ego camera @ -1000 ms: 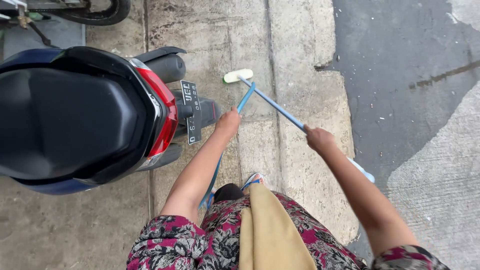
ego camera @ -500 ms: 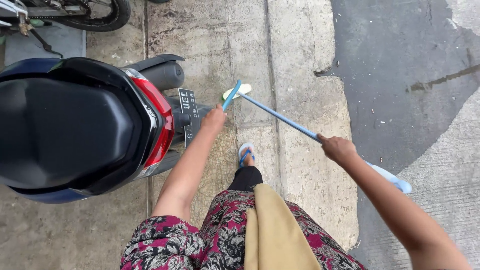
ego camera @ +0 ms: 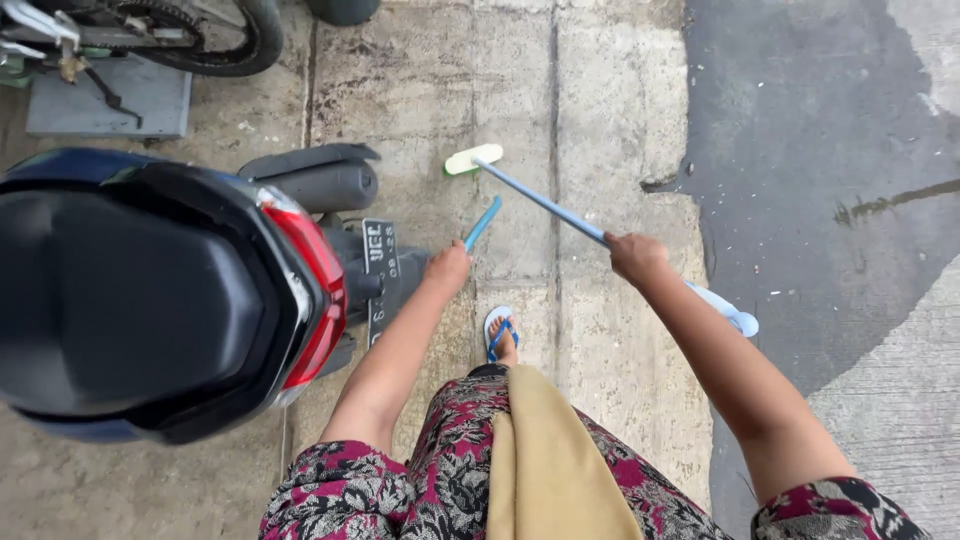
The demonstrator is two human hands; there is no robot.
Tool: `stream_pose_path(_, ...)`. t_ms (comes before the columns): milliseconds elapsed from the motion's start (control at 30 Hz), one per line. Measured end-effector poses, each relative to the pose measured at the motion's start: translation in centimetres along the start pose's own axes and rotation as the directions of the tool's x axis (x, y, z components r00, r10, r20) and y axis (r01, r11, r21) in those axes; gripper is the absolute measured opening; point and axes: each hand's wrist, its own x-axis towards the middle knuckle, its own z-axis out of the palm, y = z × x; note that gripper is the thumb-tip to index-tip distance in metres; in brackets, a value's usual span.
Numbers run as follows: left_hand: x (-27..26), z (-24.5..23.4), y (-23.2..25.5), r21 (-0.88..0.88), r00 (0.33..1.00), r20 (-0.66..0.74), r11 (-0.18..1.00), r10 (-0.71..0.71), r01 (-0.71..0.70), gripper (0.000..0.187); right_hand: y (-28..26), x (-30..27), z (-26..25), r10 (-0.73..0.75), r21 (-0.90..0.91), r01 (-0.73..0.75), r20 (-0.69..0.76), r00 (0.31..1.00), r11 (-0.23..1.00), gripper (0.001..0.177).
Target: Cleaning a concrete floor using a squeegee and a water hose in an outdoor area.
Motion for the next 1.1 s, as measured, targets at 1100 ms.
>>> stream_pose_path(1100, 9.7, -8.8, 3.9, -0.214, 0.911, -0.285, 0.946, -0.297, 0.242, 0.055, 12.8, 15.0, -15.5, -0.202, -0.261, 0.226, 0.117, 0.972, 0.938, 0.058)
